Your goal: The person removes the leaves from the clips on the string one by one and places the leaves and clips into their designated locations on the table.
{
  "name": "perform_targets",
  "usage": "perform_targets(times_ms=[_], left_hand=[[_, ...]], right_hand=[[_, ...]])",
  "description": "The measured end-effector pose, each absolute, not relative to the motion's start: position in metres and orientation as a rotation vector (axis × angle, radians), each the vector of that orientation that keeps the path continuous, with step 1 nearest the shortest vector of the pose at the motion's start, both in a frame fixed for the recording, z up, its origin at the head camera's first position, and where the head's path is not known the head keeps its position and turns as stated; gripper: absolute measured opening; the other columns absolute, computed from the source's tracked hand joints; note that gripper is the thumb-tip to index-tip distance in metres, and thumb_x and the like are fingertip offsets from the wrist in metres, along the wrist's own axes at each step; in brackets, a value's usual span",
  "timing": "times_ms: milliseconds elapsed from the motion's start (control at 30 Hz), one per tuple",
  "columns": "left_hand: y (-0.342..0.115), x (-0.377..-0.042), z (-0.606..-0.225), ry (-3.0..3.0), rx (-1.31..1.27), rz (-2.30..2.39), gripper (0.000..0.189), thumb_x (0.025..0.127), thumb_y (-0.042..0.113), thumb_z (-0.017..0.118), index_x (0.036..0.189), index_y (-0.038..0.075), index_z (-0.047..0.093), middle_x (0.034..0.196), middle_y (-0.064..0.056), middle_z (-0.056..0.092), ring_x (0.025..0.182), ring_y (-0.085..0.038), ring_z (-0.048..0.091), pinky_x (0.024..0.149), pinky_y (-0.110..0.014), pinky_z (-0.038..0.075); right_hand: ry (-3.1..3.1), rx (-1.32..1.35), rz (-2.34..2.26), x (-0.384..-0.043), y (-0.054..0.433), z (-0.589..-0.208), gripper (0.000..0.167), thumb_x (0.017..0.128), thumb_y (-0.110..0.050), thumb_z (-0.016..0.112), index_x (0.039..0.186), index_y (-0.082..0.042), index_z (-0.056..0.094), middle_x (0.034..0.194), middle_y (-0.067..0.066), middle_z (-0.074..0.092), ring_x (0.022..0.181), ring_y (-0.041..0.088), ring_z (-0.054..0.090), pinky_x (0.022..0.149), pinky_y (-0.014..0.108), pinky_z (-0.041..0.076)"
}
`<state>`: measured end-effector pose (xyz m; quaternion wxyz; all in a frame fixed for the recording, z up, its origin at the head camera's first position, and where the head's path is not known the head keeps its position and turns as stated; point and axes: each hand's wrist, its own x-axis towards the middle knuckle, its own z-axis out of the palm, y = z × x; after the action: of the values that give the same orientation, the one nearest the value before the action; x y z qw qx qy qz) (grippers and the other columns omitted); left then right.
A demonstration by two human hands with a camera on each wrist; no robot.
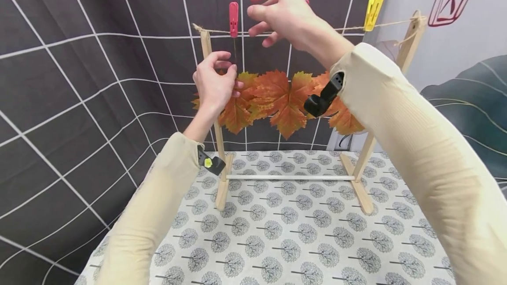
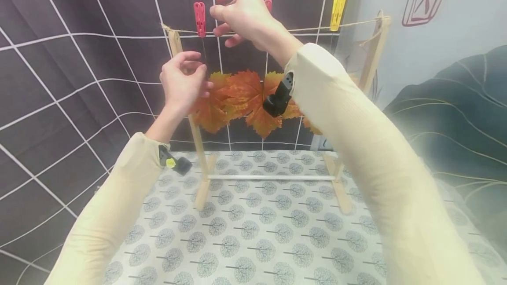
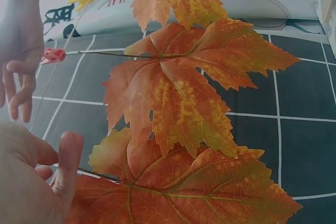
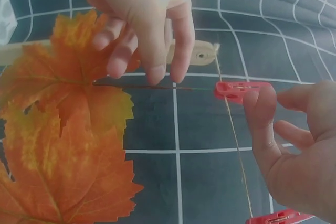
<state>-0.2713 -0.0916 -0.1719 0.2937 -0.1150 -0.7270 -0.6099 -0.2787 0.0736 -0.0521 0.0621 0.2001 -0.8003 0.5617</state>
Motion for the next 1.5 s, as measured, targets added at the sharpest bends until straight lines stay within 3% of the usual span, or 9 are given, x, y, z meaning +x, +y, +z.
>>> perform_targets(times_ms=[233, 533, 900, 1133, 1500], left_hand=[[-0.085, -0.273, -0.170, -1.933, -0.309, -1.642, 0.027, 0.093, 0.002, 0.064, 0.121, 0.003, 0.065, 0.103, -0.013, 0.068, 0.054, -0.013, 0.069, 0.045, -0.027, 0.056], [-0.083, -0.274, -0.170, -1.946, -0.303, -1.603, 0.028, 0.093, 0.003, 0.065, 0.121, 0.005, 0.065, 0.105, -0.014, 0.069, 0.056, -0.015, 0.070, 0.045, -0.029, 0.056], [-0.083, -0.278, -0.170, -1.967, -0.280, -1.576, 0.026, 0.093, 0.003, 0.064, 0.119, 0.007, 0.067, 0.099, -0.011, 0.070, 0.054, -0.014, 0.069, 0.044, -0.028, 0.055], [-0.088, -0.279, -0.170, -1.995, -0.255, -1.532, 0.024, 0.093, 0.004, 0.064, 0.117, 0.008, 0.068, 0.095, -0.008, 0.071, 0.054, -0.013, 0.069, 0.043, -0.027, 0.054], [-0.088, -0.281, -0.168, -2.000, -0.248, -1.515, 0.019, 0.094, 0.005, 0.063, 0.111, 0.007, 0.070, 0.093, -0.008, 0.072, 0.052, -0.012, 0.068, 0.044, -0.026, 0.054]], right_hand=[[-2.450, 0.585, 1.721, -0.285, 0.067, -0.049, 0.044, 0.098, -0.016, 0.065, 0.139, -0.011, 0.051, 0.128, 0.011, 0.060, 0.093, 0.022, 0.070, 0.054, 0.024, 0.056], [-2.473, 0.559, 1.746, -0.289, 0.060, -0.043, 0.046, 0.096, -0.016, 0.067, 0.139, -0.014, 0.052, 0.117, 0.007, 0.059, 0.082, 0.019, 0.069, 0.051, 0.024, 0.055], [-2.529, 0.512, 1.757, -0.295, 0.056, -0.038, 0.049, 0.096, -0.019, 0.067, 0.143, -0.019, 0.052, 0.129, 0.002, 0.058, 0.082, 0.019, 0.070, 0.047, 0.023, 0.049], [-2.549, 0.511, 1.763, -0.297, 0.046, -0.038, 0.041, 0.096, -0.019, 0.068, 0.136, -0.018, 0.057, 0.117, 0.004, 0.062, 0.083, 0.019, 0.071, 0.046, 0.023, 0.047], [-2.529, 0.515, 1.752, -0.299, 0.043, -0.036, 0.026, 0.096, -0.018, 0.068, 0.121, -0.011, 0.062, 0.102, 0.005, 0.062, 0.070, 0.017, 0.068, 0.043, 0.022, 0.042]])
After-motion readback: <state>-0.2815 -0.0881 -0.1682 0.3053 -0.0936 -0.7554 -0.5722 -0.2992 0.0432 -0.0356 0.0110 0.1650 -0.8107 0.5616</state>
